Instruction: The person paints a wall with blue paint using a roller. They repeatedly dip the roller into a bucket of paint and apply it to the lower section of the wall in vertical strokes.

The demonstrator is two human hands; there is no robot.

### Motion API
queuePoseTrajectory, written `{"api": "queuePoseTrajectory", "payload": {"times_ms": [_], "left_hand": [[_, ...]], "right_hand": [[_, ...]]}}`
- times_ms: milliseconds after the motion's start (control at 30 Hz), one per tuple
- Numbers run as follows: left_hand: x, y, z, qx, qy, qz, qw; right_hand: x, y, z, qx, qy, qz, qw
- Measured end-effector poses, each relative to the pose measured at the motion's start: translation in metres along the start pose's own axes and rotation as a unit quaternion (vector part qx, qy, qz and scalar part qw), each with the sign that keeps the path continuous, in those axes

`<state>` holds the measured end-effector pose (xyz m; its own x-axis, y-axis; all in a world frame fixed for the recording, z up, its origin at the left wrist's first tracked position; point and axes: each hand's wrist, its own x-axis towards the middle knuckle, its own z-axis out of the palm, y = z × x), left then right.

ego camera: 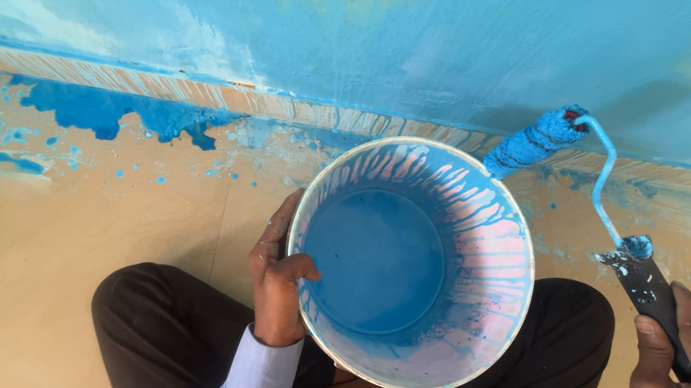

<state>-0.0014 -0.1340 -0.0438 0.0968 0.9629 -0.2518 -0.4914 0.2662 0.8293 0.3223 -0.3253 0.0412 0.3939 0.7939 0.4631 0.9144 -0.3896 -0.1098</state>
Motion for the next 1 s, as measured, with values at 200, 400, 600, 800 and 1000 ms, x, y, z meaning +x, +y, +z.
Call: {"api": "queuePoseTrajectory", "payload": {"times_ms": [200, 400, 600, 800, 1000], "left_hand": [[0.000, 0.000, 0.001, 0.018, 0.006, -0.001, 1.000], [0.000, 0.006, 0.004, 0.023, -0.004, 0.018, 1.000], [0.000, 0.008, 0.006, 0.017, -0.018, 0.040, 0.999], [-0.002, -0.001, -0.001, 0.008, 0.025, 0.046, 0.999], [-0.018, 0.002, 0.005, 0.131, 0.080, 0.099, 0.983]], "right_hand": [[0.006, -0.016, 0.006, -0.046, 0.006, 0.008, 0.999], [0.003, -0.031, 0.014, 0.012, 0.025, 0.051, 0.998], [0.000, -0.041, 0.019, 0.364, -0.076, 0.231, 0.899], [0.007, -0.058, 0.027, 0.454, -0.149, 0.299, 0.826], [0.002, -0.096, 0.026, 0.546, -0.165, 0.246, 0.784]]}}
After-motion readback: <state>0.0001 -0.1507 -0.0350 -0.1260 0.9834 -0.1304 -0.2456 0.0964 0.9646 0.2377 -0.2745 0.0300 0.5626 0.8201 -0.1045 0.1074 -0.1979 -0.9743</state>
